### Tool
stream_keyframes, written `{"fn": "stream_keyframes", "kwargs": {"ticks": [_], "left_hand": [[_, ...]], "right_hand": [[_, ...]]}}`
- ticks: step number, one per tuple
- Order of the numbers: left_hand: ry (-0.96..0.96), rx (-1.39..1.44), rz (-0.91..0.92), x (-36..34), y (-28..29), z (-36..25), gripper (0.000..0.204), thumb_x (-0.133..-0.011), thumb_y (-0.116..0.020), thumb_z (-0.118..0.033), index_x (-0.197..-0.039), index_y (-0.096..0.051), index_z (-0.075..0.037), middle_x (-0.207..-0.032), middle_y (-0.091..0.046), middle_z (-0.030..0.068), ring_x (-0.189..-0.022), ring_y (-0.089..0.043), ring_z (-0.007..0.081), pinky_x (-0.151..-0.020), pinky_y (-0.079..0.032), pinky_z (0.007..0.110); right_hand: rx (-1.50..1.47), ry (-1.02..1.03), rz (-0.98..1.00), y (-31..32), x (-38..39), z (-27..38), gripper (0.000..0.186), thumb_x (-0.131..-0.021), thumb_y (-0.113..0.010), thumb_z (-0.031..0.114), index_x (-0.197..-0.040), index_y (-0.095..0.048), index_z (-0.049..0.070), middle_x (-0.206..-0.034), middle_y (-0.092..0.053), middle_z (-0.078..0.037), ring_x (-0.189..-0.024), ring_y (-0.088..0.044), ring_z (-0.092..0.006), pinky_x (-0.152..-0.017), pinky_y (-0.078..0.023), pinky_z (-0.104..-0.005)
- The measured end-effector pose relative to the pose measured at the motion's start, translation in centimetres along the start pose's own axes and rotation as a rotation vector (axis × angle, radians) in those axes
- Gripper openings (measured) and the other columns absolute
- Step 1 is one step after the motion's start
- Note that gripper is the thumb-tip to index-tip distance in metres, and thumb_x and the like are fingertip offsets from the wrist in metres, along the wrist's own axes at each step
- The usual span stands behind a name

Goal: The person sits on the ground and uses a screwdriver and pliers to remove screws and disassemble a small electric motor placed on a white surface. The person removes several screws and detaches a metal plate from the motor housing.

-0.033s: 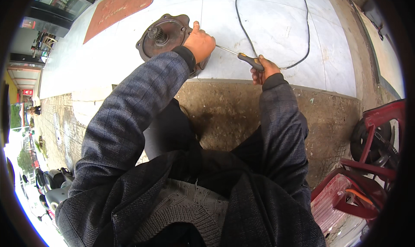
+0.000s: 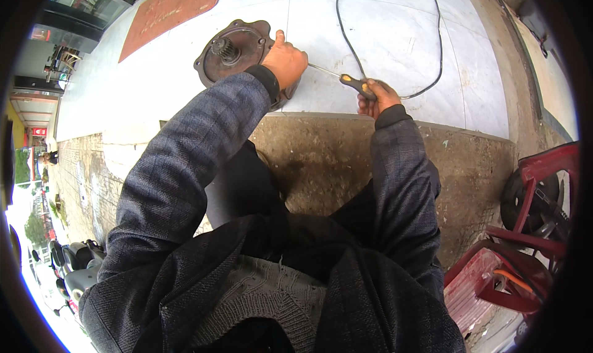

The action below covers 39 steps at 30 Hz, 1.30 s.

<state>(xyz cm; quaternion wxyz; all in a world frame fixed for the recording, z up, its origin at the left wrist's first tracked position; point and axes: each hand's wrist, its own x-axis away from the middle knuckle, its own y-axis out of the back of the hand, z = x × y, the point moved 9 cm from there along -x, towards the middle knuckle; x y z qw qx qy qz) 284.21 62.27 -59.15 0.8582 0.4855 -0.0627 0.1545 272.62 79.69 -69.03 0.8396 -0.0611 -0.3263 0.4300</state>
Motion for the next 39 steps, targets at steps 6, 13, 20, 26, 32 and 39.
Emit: {"fn": "stream_keyframes", "kwargs": {"ticks": [6, 13, 20, 26, 32, 39], "left_hand": [[0.027, 0.085, -0.039, 0.1, 0.2, 0.6, 0.012, -0.088, -0.062, -0.010, -0.097, -0.068, -0.005, -0.081, -0.072, 0.0108, -0.083, -0.071, 0.0283, -0.111, -0.034, 0.060], [0.028, 0.097, 0.013, -0.1, -0.5, 0.7, 0.014, -0.087, -0.062, -0.008, -0.099, -0.067, -0.006, -0.085, -0.073, 0.0116, -0.089, -0.072, 0.0295, -0.109, -0.036, 0.061], [0.063, 0.184, 0.040, -0.6, -0.3, 1.3, 0.020, -0.087, -0.061, -0.004, -0.106, -0.065, -0.006, -0.092, -0.073, 0.0119, -0.096, -0.072, 0.0307, -0.111, -0.035, 0.060], [0.073, 0.247, -0.004, -0.8, -0.5, 1.7, 0.024, -0.086, -0.060, -0.002, -0.109, -0.065, -0.006, -0.097, -0.073, 0.0140, -0.098, -0.072, 0.0324, -0.111, -0.036, 0.061], [0.057, 0.186, -0.011, -0.9, -0.8, 1.5, 0.014, -0.089, -0.062, -0.007, -0.097, -0.074, -0.008, -0.097, -0.075, 0.0119, -0.095, -0.073, 0.0292, -0.103, -0.039, 0.058], [0.046, 0.214, -0.046, -1.4, -1.2, 1.8, 0.021, -0.090, -0.058, -0.007, -0.107, -0.068, -0.009, -0.100, -0.074, 0.0124, -0.099, -0.072, 0.0308, -0.102, -0.044, 0.058]], "right_hand": [[0.089, -0.065, -0.166, 1.2, 0.2, -0.4, 0.028, -0.099, -0.062, 0.016, -0.123, -0.060, 0.002, -0.102, -0.069, -0.016, -0.085, -0.069, -0.0233, -0.076, -0.062, -0.0408], [0.027, 0.162, -0.059, 0.1, 0.8, 1.7, 0.040, -0.099, -0.062, 0.024, -0.129, -0.054, -0.002, -0.103, -0.064, -0.014, -0.080, -0.066, -0.0211, -0.075, -0.062, -0.0386], [0.036, 0.269, -0.086, -0.2, 1.4, 2.8, 0.040, -0.101, -0.057, 0.026, -0.129, -0.053, -0.003, -0.101, -0.065, -0.017, -0.072, -0.066, -0.0243, -0.077, -0.061, -0.0401], [0.079, 0.050, -0.122, 0.3, 0.9, 0.7, 0.038, -0.101, -0.059, 0.026, -0.127, -0.057, -0.002, -0.103, -0.066, -0.016, -0.074, -0.065, -0.0238, -0.076, -0.059, -0.0400], [0.025, 0.012, -0.143, 0.3, 1.1, 0.5, 0.032, -0.097, -0.063, 0.011, -0.127, -0.057, 0.002, -0.109, -0.067, -0.017, -0.092, -0.070, -0.0261, -0.084, -0.061, -0.0428], [0.051, 0.176, -0.073, -0.6, 0.9, 1.5, 0.038, -0.102, -0.057, 0.027, -0.126, -0.056, -0.003, -0.101, -0.067, -0.019, -0.078, -0.069, -0.0246, -0.069, -0.062, -0.0392]]}}
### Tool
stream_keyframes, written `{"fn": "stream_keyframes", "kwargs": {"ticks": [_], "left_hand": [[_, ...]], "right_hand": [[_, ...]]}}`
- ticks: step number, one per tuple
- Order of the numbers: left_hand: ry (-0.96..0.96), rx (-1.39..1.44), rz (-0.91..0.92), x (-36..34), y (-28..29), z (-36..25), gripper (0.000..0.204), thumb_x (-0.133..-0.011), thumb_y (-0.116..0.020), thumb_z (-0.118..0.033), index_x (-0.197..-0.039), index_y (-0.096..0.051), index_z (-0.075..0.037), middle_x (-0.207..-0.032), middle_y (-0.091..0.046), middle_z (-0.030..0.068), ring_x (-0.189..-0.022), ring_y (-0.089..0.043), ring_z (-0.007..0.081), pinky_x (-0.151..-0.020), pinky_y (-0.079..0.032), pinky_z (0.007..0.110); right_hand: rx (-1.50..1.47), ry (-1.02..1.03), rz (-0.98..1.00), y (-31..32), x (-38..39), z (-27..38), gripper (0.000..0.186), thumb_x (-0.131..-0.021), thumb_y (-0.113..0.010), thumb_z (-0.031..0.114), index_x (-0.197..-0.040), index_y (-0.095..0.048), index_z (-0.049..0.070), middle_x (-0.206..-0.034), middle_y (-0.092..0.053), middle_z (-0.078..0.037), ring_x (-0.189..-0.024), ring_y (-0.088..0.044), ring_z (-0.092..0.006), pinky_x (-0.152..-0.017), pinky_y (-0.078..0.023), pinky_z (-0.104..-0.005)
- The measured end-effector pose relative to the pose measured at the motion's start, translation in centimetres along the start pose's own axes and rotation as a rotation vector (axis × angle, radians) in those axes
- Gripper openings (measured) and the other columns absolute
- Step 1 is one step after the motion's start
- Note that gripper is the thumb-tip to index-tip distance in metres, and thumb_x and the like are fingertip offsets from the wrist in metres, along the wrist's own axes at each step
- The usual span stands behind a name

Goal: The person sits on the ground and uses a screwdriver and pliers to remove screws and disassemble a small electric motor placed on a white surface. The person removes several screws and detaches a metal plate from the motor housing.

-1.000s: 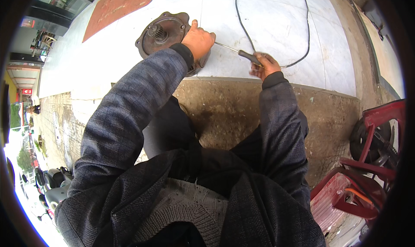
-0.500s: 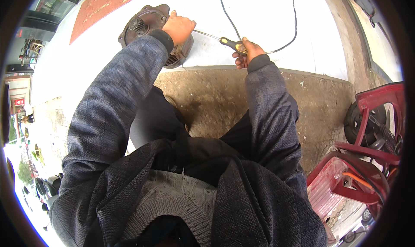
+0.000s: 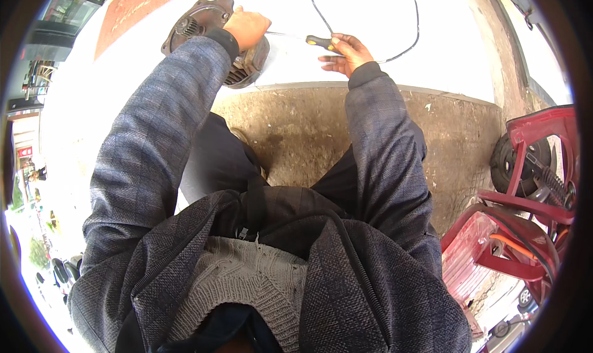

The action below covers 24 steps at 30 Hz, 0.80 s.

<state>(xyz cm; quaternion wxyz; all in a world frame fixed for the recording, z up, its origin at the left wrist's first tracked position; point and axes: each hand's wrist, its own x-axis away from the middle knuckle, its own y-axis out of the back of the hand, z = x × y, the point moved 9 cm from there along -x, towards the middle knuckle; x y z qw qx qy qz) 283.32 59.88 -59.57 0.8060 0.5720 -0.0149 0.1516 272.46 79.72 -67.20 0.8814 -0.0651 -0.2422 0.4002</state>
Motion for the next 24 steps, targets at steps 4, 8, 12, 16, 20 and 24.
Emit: {"fn": "stream_keyframes", "kwargs": {"ticks": [4, 8, 12, 16, 20, 24], "left_hand": [[0.027, 0.057, -0.119, 0.2, 0.4, 0.6, 0.018, -0.091, -0.058, -0.009, -0.107, -0.067, -0.008, -0.100, -0.073, 0.0119, -0.099, -0.072, 0.0292, -0.096, -0.048, 0.054], [-0.056, 0.064, -0.328, 0.4, 2.4, -0.8, 0.019, -0.093, -0.056, -0.007, -0.109, -0.065, -0.007, -0.095, -0.073, 0.0143, -0.094, -0.072, 0.0314, -0.096, -0.049, 0.052], [-0.075, 0.460, -0.488, 0.5, 2.9, -4.6, 0.013, -0.090, -0.060, -0.011, -0.098, -0.064, -0.001, -0.088, -0.069, 0.0207, -0.085, -0.068, 0.0399, -0.081, -0.054, 0.046], [0.014, 0.726, -0.234, 1.3, -3.3, -11.2, 0.017, -0.090, -0.060, -0.016, -0.091, -0.069, -0.002, -0.084, -0.070, 0.0215, -0.083, -0.069, 0.0400, -0.080, -0.055, 0.048], [0.161, 0.846, -0.015, 3.8, -10.0, -15.4, 0.018, -0.087, -0.059, -0.009, -0.091, -0.074, -0.002, -0.094, -0.072, 0.0243, -0.092, -0.070, 0.0403, -0.084, -0.055, 0.047], [0.192, 0.894, -0.003, 3.9, -12.0, -15.4, 0.020, -0.086, -0.058, -0.007, -0.094, -0.075, -0.001, -0.097, -0.072, 0.0249, -0.095, -0.070, 0.0396, -0.086, -0.055, 0.046]], "right_hand": [[0.054, -0.112, -0.055, 0.9, -0.3, -1.2, 0.042, -0.099, -0.065, 0.029, -0.124, -0.055, -0.003, -0.090, -0.066, -0.015, -0.069, -0.066, -0.0217, -0.061, -0.061, -0.0387], [0.022, 0.010, -0.223, 3.8, 0.1, 0.9, 0.043, -0.098, -0.067, 0.028, -0.122, -0.053, -0.006, -0.082, -0.063, -0.011, -0.063, -0.064, -0.0193, -0.057, -0.062, -0.0374], [0.062, 0.029, -0.259, 5.6, 1.9, 2.9, 0.048, -0.098, -0.066, 0.032, -0.122, -0.052, -0.007, -0.083, -0.063, -0.012, -0.063, -0.064, -0.0192, -0.056, -0.062, -0.0358], [0.136, 0.056, -0.227, 5.4, 4.1, 4.5, 0.049, -0.098, -0.066, 0.034, -0.123, -0.054, -0.006, -0.084, -0.063, -0.011, -0.063, -0.063, -0.0184, -0.056, -0.060, -0.0344], [0.214, 0.075, -0.220, 5.9, 7.3, 6.6, 0.057, -0.095, -0.069, 0.036, -0.128, -0.051, -0.007, -0.086, -0.064, -0.011, -0.063, -0.064, -0.0179, -0.054, -0.060, -0.0343], [0.303, 0.112, -0.226, 6.7, 11.0, 10.0, 0.059, -0.093, -0.072, 0.038, -0.127, -0.052, -0.006, -0.088, -0.064, -0.012, -0.063, -0.064, -0.0169, -0.053, -0.060, -0.0329]]}}
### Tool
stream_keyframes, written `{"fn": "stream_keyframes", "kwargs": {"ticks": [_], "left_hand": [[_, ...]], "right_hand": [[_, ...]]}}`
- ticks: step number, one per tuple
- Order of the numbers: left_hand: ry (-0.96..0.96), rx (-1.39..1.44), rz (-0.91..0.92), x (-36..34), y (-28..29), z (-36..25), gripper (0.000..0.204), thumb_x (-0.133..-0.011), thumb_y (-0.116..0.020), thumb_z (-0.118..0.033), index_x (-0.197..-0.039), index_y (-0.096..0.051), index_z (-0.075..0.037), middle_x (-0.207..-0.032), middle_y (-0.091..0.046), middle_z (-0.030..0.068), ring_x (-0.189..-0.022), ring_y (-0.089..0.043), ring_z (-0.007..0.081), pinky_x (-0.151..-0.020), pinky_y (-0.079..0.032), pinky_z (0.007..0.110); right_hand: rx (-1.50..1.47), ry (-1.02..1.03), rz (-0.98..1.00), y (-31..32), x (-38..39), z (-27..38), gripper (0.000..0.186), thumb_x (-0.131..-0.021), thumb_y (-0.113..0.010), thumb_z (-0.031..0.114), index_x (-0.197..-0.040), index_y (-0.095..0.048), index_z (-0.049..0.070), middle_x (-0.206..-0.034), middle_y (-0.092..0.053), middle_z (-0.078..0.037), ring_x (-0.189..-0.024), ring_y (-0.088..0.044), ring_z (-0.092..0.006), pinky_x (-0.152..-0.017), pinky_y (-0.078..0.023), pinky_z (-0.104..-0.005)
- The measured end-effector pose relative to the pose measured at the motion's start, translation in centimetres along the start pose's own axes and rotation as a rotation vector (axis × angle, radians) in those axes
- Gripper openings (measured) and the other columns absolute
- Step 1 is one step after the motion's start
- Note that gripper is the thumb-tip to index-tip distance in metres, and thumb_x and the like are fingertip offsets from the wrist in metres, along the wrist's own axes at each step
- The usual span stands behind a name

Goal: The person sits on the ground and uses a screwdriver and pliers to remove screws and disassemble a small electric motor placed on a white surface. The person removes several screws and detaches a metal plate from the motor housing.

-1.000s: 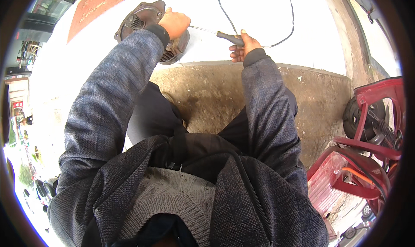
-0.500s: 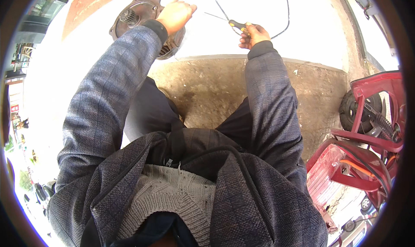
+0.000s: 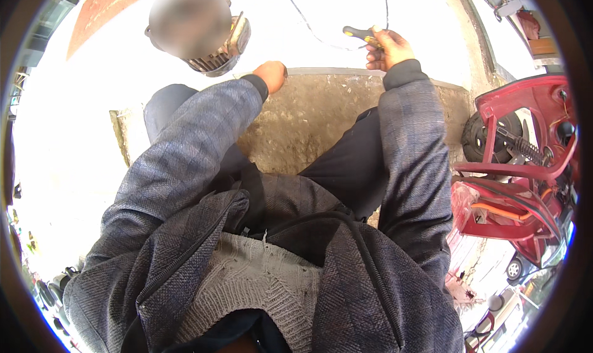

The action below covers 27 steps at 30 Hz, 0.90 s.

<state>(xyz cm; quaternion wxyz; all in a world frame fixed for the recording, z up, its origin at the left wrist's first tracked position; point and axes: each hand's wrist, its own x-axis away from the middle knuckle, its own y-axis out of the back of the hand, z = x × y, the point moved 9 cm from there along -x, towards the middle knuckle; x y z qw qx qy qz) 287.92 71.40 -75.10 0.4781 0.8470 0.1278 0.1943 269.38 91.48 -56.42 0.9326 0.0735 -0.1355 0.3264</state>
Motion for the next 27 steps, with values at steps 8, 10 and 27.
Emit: {"fn": "stream_keyframes", "kwargs": {"ticks": [8, 10, 27], "left_hand": [[-0.008, 0.085, 0.037, -0.7, 0.4, -1.4, 0.021, -0.077, -0.066, -0.003, -0.096, -0.075, -0.004, -0.094, -0.074, 0.0181, -0.093, -0.071, 0.0335, -0.085, -0.055, 0.041], [-0.019, -0.034, -0.010, -1.4, 1.4, -1.6, 0.019, -0.076, -0.068, -0.003, -0.094, -0.074, -0.003, -0.091, -0.074, 0.0170, -0.087, -0.072, 0.0311, -0.081, -0.056, 0.040], [0.497, 0.840, 0.006, -6.3, -3.4, 6.5, 0.014, -0.088, -0.067, -0.006, -0.099, -0.072, 0.002, -0.083, -0.074, 0.0105, -0.067, -0.070, 0.0165, -0.056, -0.055, 0.030]], "right_hand": [[0.254, 0.156, 0.068, 0.8, 4.8, 5.3, 0.054, -0.094, -0.070, 0.044, -0.119, -0.059, -0.002, -0.090, -0.064, -0.010, -0.064, -0.064, -0.0139, -0.056, -0.061, -0.0313], [0.375, 0.203, 0.115, 0.3, 5.3, 7.0, 0.051, -0.095, -0.067, 0.044, -0.117, -0.060, -0.001, -0.086, -0.064, -0.008, -0.064, -0.064, -0.0136, -0.056, -0.060, -0.0315], [0.589, 0.189, 0.016, -5.4, -7.7, 0.2, 0.041, -0.094, -0.065, 0.038, -0.111, -0.067, 0.000, -0.076, -0.069, -0.009, -0.060, -0.067, -0.0156, -0.054, -0.056, -0.0303]]}}
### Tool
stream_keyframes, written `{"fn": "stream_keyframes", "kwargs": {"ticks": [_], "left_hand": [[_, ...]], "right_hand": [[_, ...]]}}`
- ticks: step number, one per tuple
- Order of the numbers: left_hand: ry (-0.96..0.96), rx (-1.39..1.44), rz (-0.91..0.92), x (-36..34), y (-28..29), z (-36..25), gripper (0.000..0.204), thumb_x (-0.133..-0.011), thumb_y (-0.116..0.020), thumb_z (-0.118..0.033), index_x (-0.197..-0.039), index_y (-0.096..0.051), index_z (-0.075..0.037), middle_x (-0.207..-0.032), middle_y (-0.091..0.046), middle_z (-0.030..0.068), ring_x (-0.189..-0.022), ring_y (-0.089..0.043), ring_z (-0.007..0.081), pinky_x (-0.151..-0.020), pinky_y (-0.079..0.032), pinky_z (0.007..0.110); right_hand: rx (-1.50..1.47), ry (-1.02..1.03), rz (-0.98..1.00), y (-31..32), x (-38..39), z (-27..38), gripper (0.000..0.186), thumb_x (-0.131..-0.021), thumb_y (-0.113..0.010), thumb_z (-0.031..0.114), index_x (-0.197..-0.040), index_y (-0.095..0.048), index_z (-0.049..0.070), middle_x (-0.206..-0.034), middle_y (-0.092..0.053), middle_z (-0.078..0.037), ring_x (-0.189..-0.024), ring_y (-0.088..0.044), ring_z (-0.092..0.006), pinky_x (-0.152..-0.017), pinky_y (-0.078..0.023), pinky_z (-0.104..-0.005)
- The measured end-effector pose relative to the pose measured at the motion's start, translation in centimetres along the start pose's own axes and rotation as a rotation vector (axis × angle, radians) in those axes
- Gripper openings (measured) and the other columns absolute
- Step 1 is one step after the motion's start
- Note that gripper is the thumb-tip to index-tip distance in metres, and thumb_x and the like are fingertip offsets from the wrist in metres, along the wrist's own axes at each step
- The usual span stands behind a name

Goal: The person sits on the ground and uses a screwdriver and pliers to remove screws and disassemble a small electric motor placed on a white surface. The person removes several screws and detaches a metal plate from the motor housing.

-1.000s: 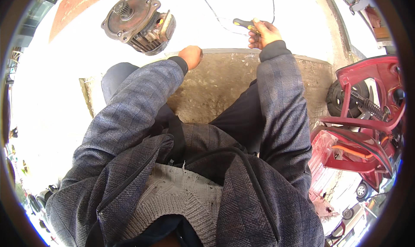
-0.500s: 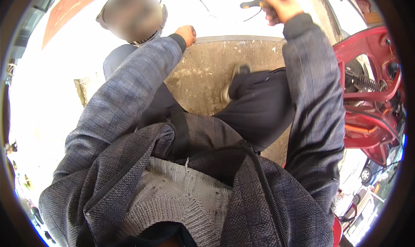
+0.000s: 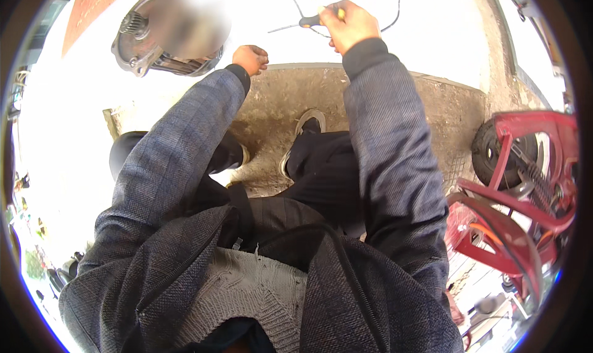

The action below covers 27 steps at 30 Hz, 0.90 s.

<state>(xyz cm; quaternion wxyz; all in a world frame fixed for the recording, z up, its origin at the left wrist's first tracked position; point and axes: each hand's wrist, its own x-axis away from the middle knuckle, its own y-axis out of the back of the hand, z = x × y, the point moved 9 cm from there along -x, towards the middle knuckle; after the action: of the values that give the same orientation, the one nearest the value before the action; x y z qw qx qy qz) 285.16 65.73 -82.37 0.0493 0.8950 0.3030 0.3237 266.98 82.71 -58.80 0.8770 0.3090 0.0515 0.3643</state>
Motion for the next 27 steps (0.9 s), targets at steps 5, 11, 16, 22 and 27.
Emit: {"fn": "stream_keyframes", "kwargs": {"ticks": [5, 11, 16, 22, 27], "left_hand": [[0.060, 0.084, -0.071, -3.0, -2.2, 1.2, 0.014, -0.090, -0.068, -0.008, -0.097, -0.073, 0.002, -0.088, -0.074, 0.0112, -0.073, -0.071, 0.0178, -0.062, -0.057, 0.033], [0.132, 0.135, -0.089, -7.6, -3.7, 1.1, 0.020, -0.095, -0.066, -0.015, -0.100, -0.075, 0.002, -0.086, -0.075, 0.0103, -0.072, -0.072, 0.0174, -0.060, -0.057, 0.031], [0.160, 0.209, -0.080, -9.4, -4.3, 2.2, 0.022, -0.097, -0.062, -0.013, -0.108, -0.072, 0.003, -0.090, -0.075, 0.0111, -0.072, -0.072, 0.0183, -0.059, -0.056, 0.032], [0.152, 0.254, -0.094, -4.5, -2.5, 3.1, 0.029, -0.099, -0.056, -0.015, -0.118, -0.066, 0.005, -0.101, -0.074, 0.0153, -0.077, -0.073, 0.0223, -0.059, -0.056, 0.035], [0.310, 0.441, -0.160, 1.4, -1.0, 7.5, 0.042, -0.104, -0.050, -0.018, -0.135, -0.049, 0.009, -0.120, -0.067, 0.0247, -0.088, -0.073, 0.0301, -0.063, -0.058, 0.038]], "right_hand": [[0.135, 0.028, 0.012, -1.2, -3.3, -4.5, 0.038, -0.095, -0.065, 0.036, -0.105, -0.069, -0.001, -0.073, -0.069, -0.010, -0.058, -0.066, -0.0163, -0.057, -0.055, -0.0314], [0.109, -0.100, 0.067, -1.0, -5.5, -8.6, 0.042, -0.096, -0.065, 0.034, -0.116, -0.066, -0.003, -0.076, -0.065, -0.007, -0.057, -0.061, -0.0118, -0.052, -0.054, -0.0276], [0.092, -0.223, 0.035, -0.7, -6.6, -11.9, 0.037, -0.095, -0.065, 0.033, -0.111, -0.069, 0.000, -0.077, -0.070, -0.010, -0.057, -0.067, -0.0158, -0.053, -0.055, -0.0307], [-0.124, -0.274, -0.036, -1.7, -8.3, -11.6, 0.039, -0.096, -0.063, 0.028, -0.122, -0.066, 0.000, -0.093, -0.072, -0.012, -0.062, -0.068, -0.0174, -0.055, -0.058, -0.0297], [-0.280, -0.391, 0.258, -8.5, -6.4, -10.8, 0.044, -0.098, -0.046, 0.026, -0.130, -0.061, 0.000, -0.101, -0.062, -0.013, -0.066, -0.061, -0.0162, -0.058, -0.059, -0.0335]]}}
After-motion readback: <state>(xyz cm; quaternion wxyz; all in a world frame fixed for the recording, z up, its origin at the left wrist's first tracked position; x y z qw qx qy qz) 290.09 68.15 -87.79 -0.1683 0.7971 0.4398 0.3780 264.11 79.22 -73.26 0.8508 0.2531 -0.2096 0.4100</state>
